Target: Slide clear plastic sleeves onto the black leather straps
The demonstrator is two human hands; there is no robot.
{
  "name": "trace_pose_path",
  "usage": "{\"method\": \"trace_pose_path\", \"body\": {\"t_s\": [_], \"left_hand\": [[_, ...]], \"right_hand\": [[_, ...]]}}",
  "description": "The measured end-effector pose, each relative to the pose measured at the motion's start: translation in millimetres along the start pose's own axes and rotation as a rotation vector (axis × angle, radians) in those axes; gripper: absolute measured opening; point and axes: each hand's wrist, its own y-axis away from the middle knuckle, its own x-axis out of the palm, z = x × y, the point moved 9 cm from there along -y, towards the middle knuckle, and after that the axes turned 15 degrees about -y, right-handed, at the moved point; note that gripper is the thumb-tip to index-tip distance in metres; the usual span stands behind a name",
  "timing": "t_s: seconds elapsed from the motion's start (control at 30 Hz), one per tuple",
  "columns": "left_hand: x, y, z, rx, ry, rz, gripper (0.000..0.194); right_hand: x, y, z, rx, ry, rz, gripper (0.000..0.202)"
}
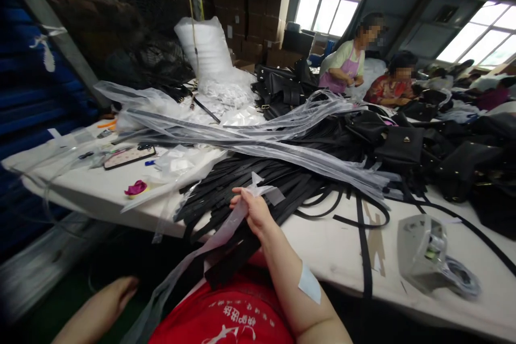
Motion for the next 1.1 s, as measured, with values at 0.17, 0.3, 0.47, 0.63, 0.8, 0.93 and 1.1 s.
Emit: {"method": "trace_pose_path", "body": {"t_s": [0.17, 0.3, 0.47, 0.63, 0.8, 0.93, 1.1], "left_hand": [[-56.3, -55.8, -121.3, 0.198, 0.371, 0.081, 0.040], [-43.9, -54.8, -249.6, 0.409, 1.006, 0.697, 0.043], [-25.2, -30.2, -311.3, 0.445, 1.366, 1.067, 0.044], [-28.1, -32.5, -323.6, 0.414, 1.307, 1.043, 0.059], [-26.2, -39.8, -315.0, 0.344, 1.305, 1.028, 0.052], [-12.8, -37.3, -300.6, 0.343, 1.121, 1.028, 0.051], [-7.8, -49.5, -292.3, 0.324, 0.846, 0.773, 0.029]], "right_hand": [[9.5, 37.5, -8.3, 0.094, 0.139, 0.103, 0.045], [20.2, 75.8, -24.1, 0.250, 0.013, 0.282, 0.041], [7.8, 106.7, -43.7, 0.390, -0.060, 0.387, 0.042], [-9.4, 113.4, -55.5, 0.467, -0.116, 0.281, 0.048], [-15.7, 101.1, -49.7, 0.360, -0.087, 0.157, 0.066], [-27.0, 89.1, -49.2, 0.222, 0.027, 0.007, 0.058], [-25.9, 86.5, -41.8, 0.093, 0.178, -0.056, 0.037]]}}
